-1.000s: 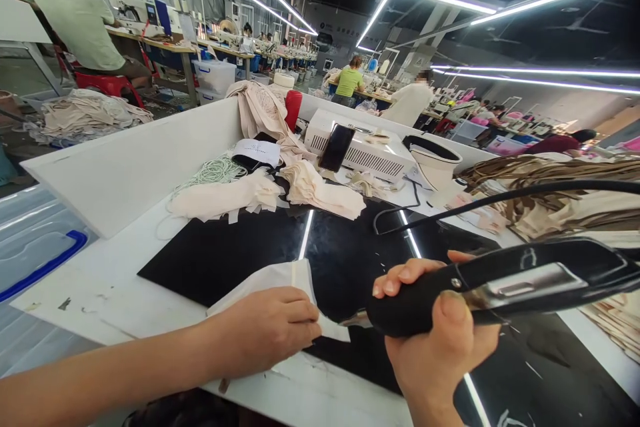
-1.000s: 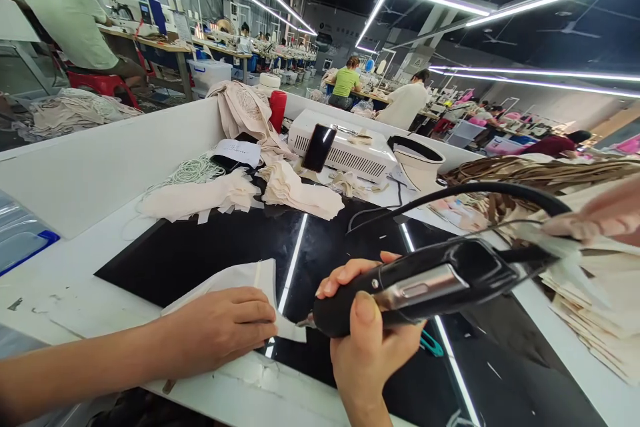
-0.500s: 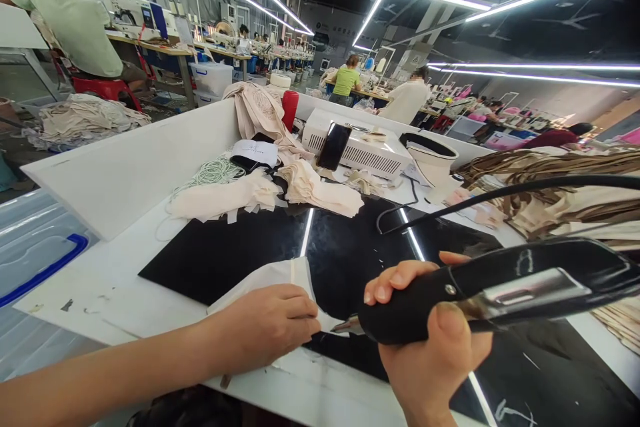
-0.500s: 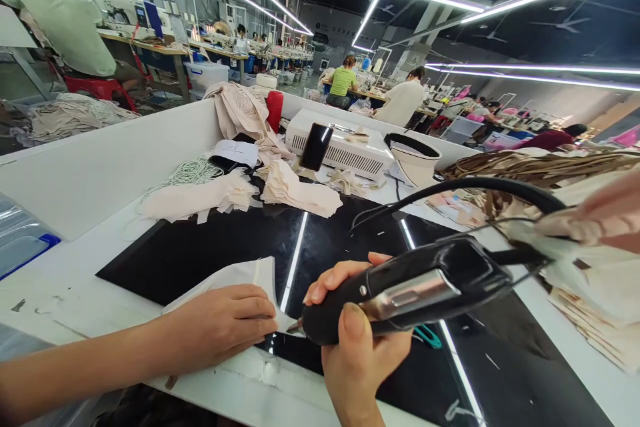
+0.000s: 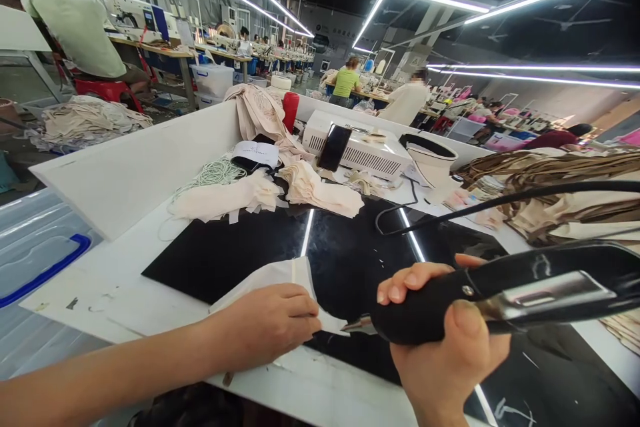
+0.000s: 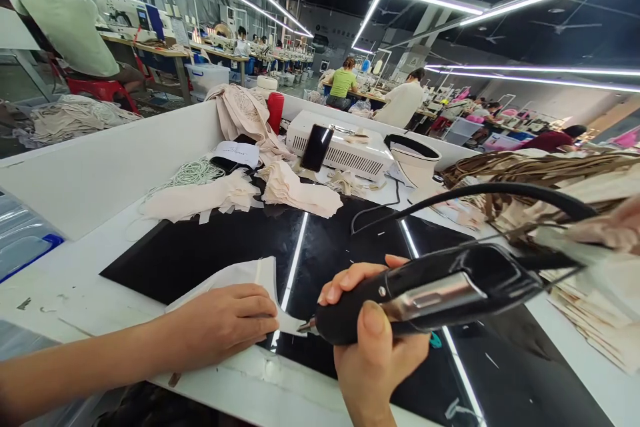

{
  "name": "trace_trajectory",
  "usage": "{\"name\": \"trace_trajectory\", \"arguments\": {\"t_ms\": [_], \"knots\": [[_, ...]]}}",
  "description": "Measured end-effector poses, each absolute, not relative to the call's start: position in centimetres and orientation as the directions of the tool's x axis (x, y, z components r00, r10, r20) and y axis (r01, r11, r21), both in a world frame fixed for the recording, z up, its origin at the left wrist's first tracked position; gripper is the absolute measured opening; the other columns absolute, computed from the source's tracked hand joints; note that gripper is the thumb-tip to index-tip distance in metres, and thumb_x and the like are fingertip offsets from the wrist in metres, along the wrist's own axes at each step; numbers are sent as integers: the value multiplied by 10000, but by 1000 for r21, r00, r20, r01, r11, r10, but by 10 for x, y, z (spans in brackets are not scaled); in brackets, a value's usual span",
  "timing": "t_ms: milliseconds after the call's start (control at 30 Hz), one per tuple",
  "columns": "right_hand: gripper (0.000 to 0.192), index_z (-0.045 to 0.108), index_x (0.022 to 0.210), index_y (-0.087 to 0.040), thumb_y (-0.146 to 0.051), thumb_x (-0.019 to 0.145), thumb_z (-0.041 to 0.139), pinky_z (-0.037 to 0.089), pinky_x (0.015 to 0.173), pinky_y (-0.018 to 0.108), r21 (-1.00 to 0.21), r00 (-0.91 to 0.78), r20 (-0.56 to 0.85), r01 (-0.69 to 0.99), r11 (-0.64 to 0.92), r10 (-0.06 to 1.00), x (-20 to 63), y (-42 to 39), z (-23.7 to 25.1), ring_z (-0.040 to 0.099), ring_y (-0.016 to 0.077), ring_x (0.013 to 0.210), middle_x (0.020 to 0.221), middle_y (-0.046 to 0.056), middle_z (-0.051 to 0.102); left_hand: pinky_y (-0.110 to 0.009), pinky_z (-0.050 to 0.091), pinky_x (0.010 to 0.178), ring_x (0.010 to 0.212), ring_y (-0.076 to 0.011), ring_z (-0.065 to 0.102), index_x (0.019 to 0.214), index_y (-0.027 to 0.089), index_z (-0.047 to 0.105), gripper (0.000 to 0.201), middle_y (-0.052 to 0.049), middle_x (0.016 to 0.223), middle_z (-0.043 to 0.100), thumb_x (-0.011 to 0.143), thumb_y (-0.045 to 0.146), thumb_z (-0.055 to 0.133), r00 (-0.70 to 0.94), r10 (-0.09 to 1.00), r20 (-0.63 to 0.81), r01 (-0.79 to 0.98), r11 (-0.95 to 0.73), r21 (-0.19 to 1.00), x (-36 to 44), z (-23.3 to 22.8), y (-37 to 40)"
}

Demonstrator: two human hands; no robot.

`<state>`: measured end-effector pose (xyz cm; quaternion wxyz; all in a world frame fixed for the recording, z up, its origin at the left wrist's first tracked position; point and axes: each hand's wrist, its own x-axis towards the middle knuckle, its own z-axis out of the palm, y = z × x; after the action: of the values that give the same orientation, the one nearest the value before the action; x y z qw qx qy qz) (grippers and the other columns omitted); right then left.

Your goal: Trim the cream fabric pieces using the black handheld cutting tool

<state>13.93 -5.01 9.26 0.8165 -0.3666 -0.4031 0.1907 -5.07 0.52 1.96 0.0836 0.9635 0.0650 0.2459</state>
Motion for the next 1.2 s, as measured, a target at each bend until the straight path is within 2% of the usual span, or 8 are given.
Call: {"name": "trace_trajectory", "arguments": {"t_ms": [133, 300, 533, 700, 900, 1100, 1200], "knots": [[374, 613, 1097, -229, -322, 776, 782, 539, 409, 292, -756, 602, 510, -28, 654, 615, 143, -52, 89, 591, 149, 488, 679, -51, 675, -292, 536, 979, 986, -193, 669, 1042, 118, 671, 115, -78, 996, 709, 1032, 59, 572, 865, 155, 478, 71, -979, 191, -51, 21, 5], [351, 613, 1107, -233, -310, 812, 784, 551, 432, 290, -756, 583, 513, -38, 653, 629, 140, -54, 85, 608, 146, 503, 694, -44, 684, -301, 545, 989, 992, -192, 663, 1073, 112, 680, 145, -79, 1003, 719, 1033, 46, 557, 860, 154, 486, 59, -977, 205, -50, 19, 6], [362, 620, 1131, -257, -344, 834, 808, 569, 469, 306, -763, 576, 522, -15, 646, 630, 146, -49, 82, 620, 147, 528, 732, -44, 690, -315, 575, 1006, 1110, -206, 692, 1232, 145, 688, 206, -90, 1219, 715, 1085, 211, 560, 853, 298, 428, 136, -919, 369, -60, 25, 8], [356, 610, 1135, -268, -323, 844, 809, 577, 487, 310, -762, 598, 525, 15, 647, 605, 158, -38, 78, 630, 150, 544, 747, -45, 693, -334, 579, 998, 1102, -210, 690, 1195, 128, 700, 253, -97, 1221, 718, 1111, 160, 463, 868, 317, 381, 202, -928, 312, -78, 36, 26], [338, 603, 1175, -286, -319, 890, 782, 581, 525, 305, -743, 572, 563, 35, 669, 596, 169, -20, 71, 641, 142, 569, 785, -51, 688, -319, 563, 911, 1045, -216, 668, 1151, 170, 715, 242, -69, 1159, 714, 1058, 83, 509, 888, 376, 265, 287, -903, 320, -85, 40, 26], [235, 576, 1007, -278, -341, 907, 780, 575, 531, 287, -734, 570, 559, 3, 679, 603, 166, -9, 72, 637, 131, 576, 784, -58, 680, -261, 506, 779, 850, -156, 666, 992, 221, 744, 171, -2, 979, 662, 1041, 153, 595, 872, 489, -4, 437, -775, 457, -72, 68, 18], [229, 572, 1011, -280, -351, 916, 768, 576, 536, 287, -733, 561, 562, -2, 681, 607, 162, -7, 74, 626, 126, 565, 776, -62, 677, -273, 500, 792, 869, -167, 674, 992, 201, 726, 144, -12, 993, 666, 1042, 154, 599, 879, 477, -12, 435, -791, 430, -60, 77, 31]]}}
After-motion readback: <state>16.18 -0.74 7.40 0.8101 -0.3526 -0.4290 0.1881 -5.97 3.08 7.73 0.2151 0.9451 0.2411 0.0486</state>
